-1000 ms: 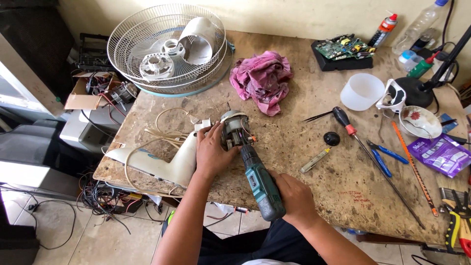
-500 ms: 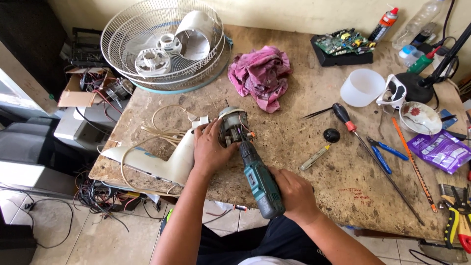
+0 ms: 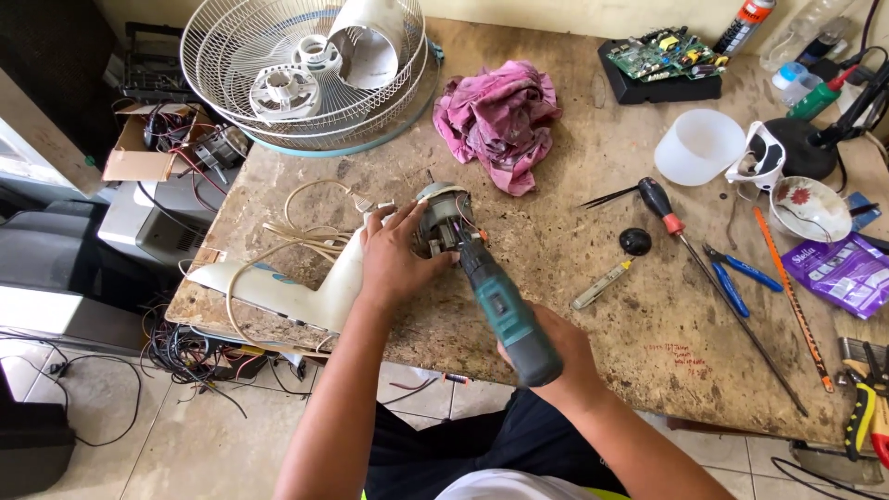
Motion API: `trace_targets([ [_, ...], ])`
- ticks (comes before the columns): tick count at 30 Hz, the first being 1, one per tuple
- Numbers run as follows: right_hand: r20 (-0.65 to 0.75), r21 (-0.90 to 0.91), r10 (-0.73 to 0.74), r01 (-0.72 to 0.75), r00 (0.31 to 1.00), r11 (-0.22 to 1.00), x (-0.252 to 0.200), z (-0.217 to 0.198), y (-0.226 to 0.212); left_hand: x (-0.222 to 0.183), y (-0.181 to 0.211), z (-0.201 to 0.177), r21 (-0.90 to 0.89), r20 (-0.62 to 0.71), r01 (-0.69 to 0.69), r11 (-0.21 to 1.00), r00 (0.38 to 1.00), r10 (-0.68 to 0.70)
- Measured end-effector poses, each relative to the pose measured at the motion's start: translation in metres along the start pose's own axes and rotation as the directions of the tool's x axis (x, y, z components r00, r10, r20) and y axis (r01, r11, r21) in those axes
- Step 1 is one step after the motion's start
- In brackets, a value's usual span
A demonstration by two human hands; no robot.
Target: Disassembling and cleaning the motor components of an electric fan using a power drill and a cloth.
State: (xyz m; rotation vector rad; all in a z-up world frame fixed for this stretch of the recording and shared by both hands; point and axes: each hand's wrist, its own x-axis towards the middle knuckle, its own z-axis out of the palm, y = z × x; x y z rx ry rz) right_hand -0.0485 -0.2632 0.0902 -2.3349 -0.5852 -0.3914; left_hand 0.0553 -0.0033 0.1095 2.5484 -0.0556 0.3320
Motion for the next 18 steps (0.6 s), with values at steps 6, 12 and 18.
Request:
trace_targets([
  [6, -0.003, -0.079, -0.016, 0.015, 1.0, 0.997, -0.002, 0.015, 0.02, 0.003, 0.0, 0.003, -0.027, -0.024, -0.018, 0.999, 1.0, 0.018],
  [12, 0.019, 0.046, 0.041, -0.042, 0.999, 0.998, 0.003, 0.007, 0.003, 0.006, -0.002, 0.005, -0.035, -0.052, -0.042, 0.998, 0.998, 0.041],
  [18, 0.062, 0.07, 0.157, -0.161, 0.986, 0.985, 0.008, -0.001, -0.005, 0.021, 0.01, -0.01, -0.073, 0.255, 0.01, 0.997, 0.967, 0.009],
])
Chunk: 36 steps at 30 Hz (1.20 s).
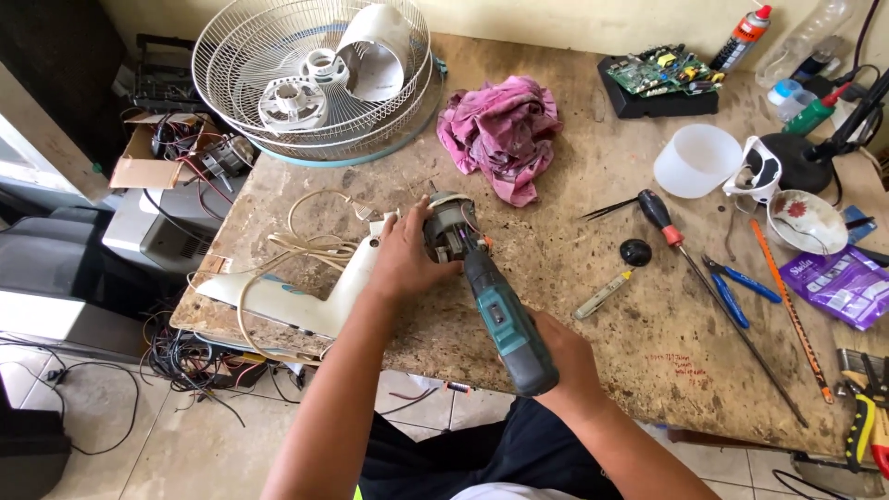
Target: Disassembling and cleaning the motor components of an electric fan using a power drill and a cloth.
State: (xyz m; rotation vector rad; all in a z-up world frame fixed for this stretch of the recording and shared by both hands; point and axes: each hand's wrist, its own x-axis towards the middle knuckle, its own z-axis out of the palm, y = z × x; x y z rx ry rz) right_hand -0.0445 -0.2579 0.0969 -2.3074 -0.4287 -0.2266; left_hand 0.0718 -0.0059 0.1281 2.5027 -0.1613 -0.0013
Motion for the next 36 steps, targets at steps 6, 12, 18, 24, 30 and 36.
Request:
trace_targets([
  [6, -0.024, 0.038, -0.018, 0.019, 1.0, 0.999, 0.002, 0.002, -0.002, 0.01, -0.003, -0.008, -0.142, 0.036, -0.011, 0.99, 0.999, 0.016],
  [12, -0.024, 0.179, 0.101, -0.095, 0.995, 0.979, 0.001, 0.001, -0.013, 0.004, -0.001, 0.0, -0.179, 0.022, 0.007, 0.984, 1.0, -0.003],
  [18, 0.004, -0.013, -0.073, 0.073, 0.997, 0.997, 0.006, -0.004, -0.008, 0.004, 0.004, -0.006, -0.185, 0.086, 0.074, 0.98, 0.995, -0.058],
  [24, -0.001, 0.12, 0.105, -0.104, 0.995, 0.987, 0.005, 0.0, -0.005, 0.012, -0.009, 0.004, -0.127, -0.03, -0.076, 0.989, 0.997, 0.073],
  [30, -0.041, 0.069, -0.05, 0.052, 0.998, 0.996, -0.001, 0.004, -0.002, 0.005, -0.004, 0.002, -0.14, 0.043, 0.002, 0.99, 0.999, 0.004],
  [36, -0.029, 0.181, 0.046, -0.04, 0.999, 0.983, 0.005, 0.006, 0.002, 0.012, -0.006, 0.003, -0.105, 0.002, -0.014, 0.994, 1.0, 0.014],
])
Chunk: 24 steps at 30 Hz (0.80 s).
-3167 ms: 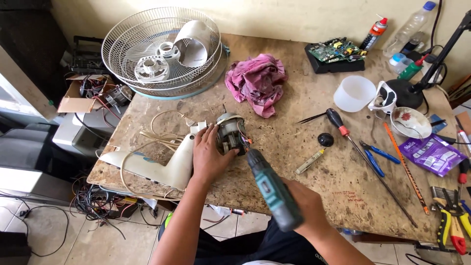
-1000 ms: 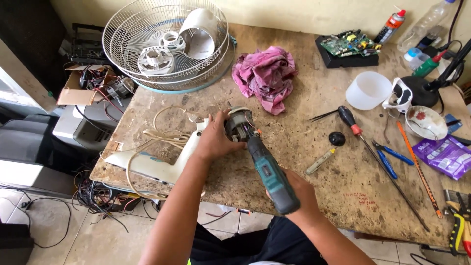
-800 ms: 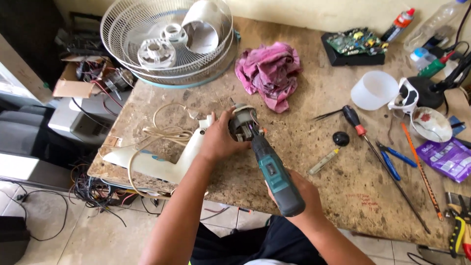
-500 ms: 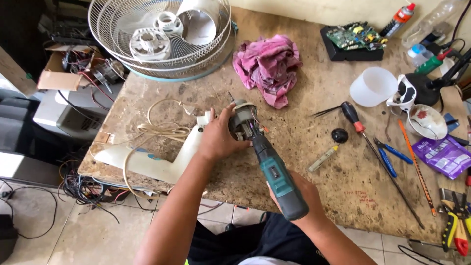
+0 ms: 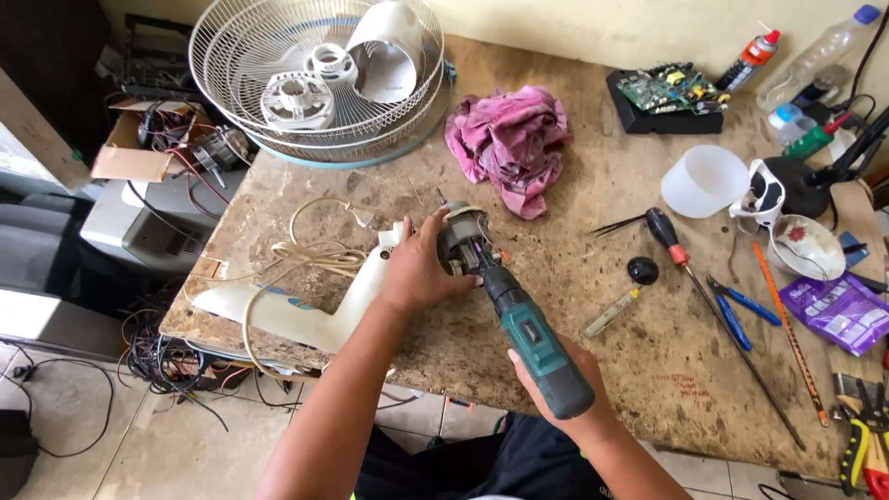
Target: Disassembling and cleaning the motor components of an electric fan using a power drill and a cloth.
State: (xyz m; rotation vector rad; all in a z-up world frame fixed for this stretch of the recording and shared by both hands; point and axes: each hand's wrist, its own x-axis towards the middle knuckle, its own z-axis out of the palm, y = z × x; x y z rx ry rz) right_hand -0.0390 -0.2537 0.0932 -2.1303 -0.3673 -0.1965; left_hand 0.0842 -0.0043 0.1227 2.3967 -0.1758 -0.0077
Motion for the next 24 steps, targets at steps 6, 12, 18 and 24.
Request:
trace_targets([
  [6, -0.044, -0.187, 0.027, -0.034, 0.999, 0.982, -0.028, -0.024, 0.003, -0.019, 0.001, 0.01, -0.017, 0.086, 0.082, 0.997, 0.993, -0.08],
  [12, 0.002, -0.341, -0.39, 0.367, 0.921, 0.865, -0.055, -0.044, 0.008, -0.032, -0.012, 0.028, 0.325, 0.007, -0.146, 0.935, 0.988, 0.152],
  [18, -0.102, -0.227, -0.341, 0.312, 0.934, 0.923, -0.057, -0.039, 0.018, -0.096, 0.055, 0.032, -0.535, -0.121, 0.017, 0.845, 0.988, -0.096],
  [24, -0.085, -0.114, -0.38, 0.37, 0.921, 0.922, -0.047, -0.04, 0.0, -0.112, 0.08, 0.083, -0.95, 0.311, 0.307, 0.048, 0.934, 0.178],
])
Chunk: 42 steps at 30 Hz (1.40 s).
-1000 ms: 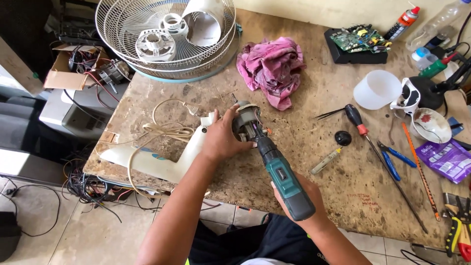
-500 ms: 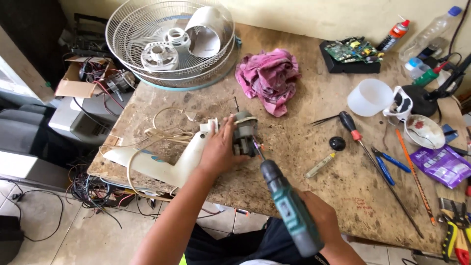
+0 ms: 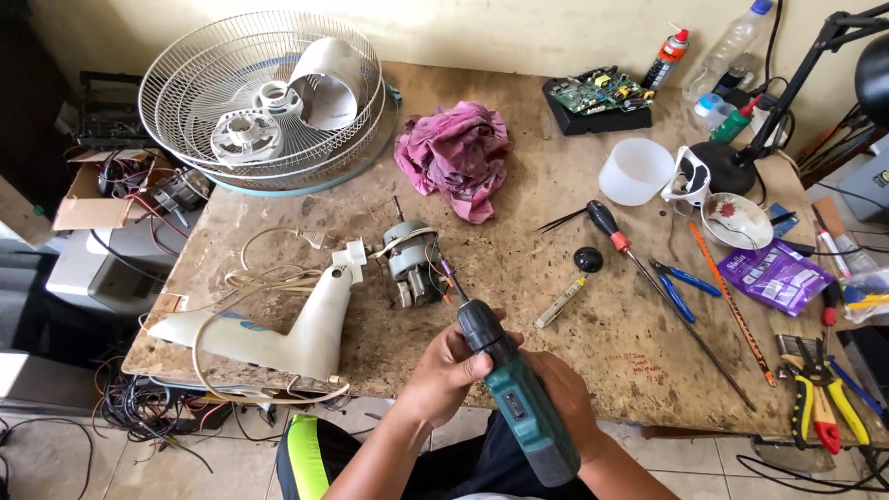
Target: Disassembling and cleaning the motor components of an electric fan using a power drill and a cloth.
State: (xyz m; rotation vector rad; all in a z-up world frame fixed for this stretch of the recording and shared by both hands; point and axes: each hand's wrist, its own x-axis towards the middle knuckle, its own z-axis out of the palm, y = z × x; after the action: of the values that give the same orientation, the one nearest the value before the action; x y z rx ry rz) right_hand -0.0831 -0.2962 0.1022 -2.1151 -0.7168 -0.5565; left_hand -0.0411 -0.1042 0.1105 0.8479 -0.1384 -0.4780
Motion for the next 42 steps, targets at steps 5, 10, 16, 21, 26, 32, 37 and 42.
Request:
trace_targets([
  [5, 0.021, 0.261, 0.201, -0.199, 0.979, 0.945, -0.002, 0.005, -0.005, 0.002, -0.006, -0.002, -0.261, 0.257, -0.046, 0.964, 0.96, 0.115],
  [10, 0.602, 0.796, 0.704, -0.357, 0.378, -0.489, -0.08, 0.069, 0.071, 0.016, -0.007, -0.006, -0.339, 0.462, -0.016, 0.941, 0.868, 0.181],
  [16, 0.715, 0.681, 0.465, -0.365, 0.522, -0.635, -0.062, 0.05, 0.072, 0.009, 0.026, -0.002, -0.105, 0.485, -0.014, 0.994, 0.872, 0.063],
  [21, 0.418, 0.908, 0.558, -0.344, 0.717, -0.238, -0.011, 0.009, 0.01, -0.006, 0.103, -0.012, 0.746, 0.174, -0.156, 0.647, 0.984, 0.037],
  [26, -0.029, -0.272, 0.046, -0.052, 0.999, 0.961, 0.004, 0.016, -0.004, 0.075, 0.128, -0.09, 0.998, 0.0, 0.033, -0.058, 0.866, 0.5],
  [32, 0.11, -0.429, 0.007, 0.041, 0.994, 0.903, -0.011, 0.05, 0.014, 0.113, 0.136, -0.051, 0.933, -0.252, 0.262, -0.248, 0.965, 0.07],
  [37, 0.145, -0.442, 0.028, 0.039, 0.989, 0.896, -0.008, 0.057, 0.023, 0.136, 0.119, -0.083, 0.951, -0.262, 0.271, -0.153, 0.962, 0.071],
  [42, 0.154, -0.424, 0.031, 0.038, 0.988, 0.905, 0.001, 0.053, 0.025, 0.149, 0.117, -0.099, 0.958, -0.271, 0.274, -0.08, 0.961, 0.052],
])
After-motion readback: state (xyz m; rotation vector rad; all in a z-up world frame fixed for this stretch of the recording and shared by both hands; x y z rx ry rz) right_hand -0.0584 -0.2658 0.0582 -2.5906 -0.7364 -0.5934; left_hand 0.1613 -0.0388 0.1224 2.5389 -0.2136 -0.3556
